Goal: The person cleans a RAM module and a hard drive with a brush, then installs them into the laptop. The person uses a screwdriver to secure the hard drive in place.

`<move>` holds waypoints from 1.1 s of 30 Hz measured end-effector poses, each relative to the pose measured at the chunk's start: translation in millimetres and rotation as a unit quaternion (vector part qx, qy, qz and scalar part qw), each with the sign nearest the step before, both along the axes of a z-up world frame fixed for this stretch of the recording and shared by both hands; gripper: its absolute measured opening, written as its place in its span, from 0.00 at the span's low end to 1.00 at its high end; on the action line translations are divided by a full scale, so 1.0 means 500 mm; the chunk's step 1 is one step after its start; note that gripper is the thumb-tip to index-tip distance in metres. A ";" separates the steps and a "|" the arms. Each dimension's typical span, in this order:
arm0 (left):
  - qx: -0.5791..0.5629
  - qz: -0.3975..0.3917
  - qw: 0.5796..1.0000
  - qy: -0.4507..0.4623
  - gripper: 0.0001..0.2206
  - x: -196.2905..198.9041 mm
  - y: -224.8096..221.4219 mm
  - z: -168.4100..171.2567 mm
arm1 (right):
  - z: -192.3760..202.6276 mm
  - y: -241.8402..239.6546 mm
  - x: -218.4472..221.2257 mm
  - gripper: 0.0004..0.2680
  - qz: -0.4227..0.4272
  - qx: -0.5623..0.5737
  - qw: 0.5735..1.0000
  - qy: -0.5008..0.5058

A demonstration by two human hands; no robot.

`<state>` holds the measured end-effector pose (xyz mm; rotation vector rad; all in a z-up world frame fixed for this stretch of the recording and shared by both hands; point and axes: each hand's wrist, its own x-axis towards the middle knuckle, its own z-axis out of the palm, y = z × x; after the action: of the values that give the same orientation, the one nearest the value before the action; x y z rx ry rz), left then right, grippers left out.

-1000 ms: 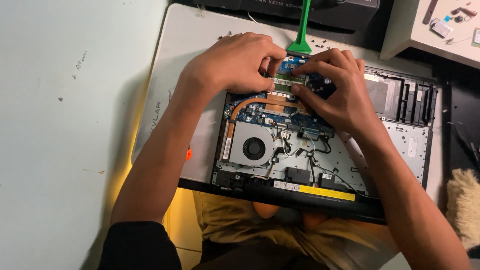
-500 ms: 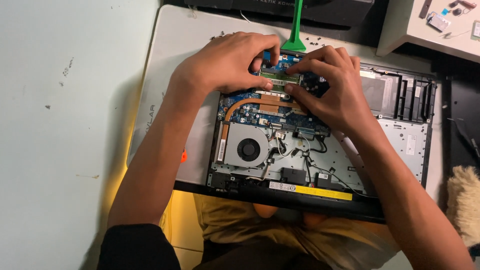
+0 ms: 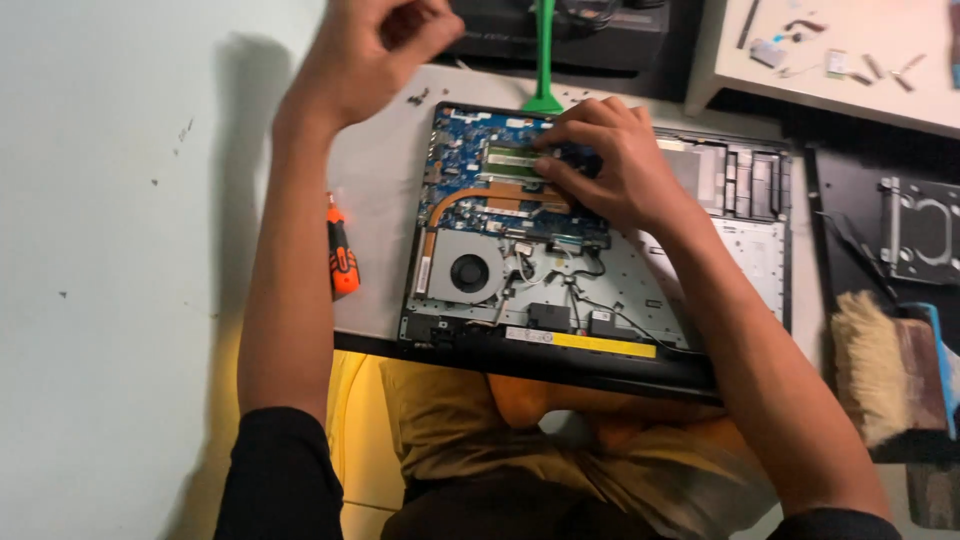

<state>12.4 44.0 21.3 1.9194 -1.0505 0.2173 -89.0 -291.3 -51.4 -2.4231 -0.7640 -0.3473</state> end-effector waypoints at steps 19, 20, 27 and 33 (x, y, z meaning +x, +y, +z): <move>0.245 0.381 0.890 0.047 0.26 -0.411 0.005 -0.007 | 0.047 -0.027 -0.053 0.23 -0.024 -0.089 0.995 0.026; 0.250 0.379 0.890 0.049 0.26 -0.431 -0.052 0.006 | 0.058 -0.042 -0.099 0.23 -0.025 -0.085 0.996 0.030; -0.124 0.089 0.976 0.156 0.19 -0.520 -0.459 -0.053 | 0.098 -0.180 -0.399 0.28 0.066 0.276 0.942 0.178; -0.043 -0.016 0.998 -0.037 0.09 -0.509 -0.669 -0.094 | 0.013 -0.430 -0.491 0.17 -0.209 0.255 0.937 0.117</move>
<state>-242.4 -290.3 -25.9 1.8285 -1.1032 0.3129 -334.7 -506.4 -44.8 -2.0544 -0.0272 -0.3567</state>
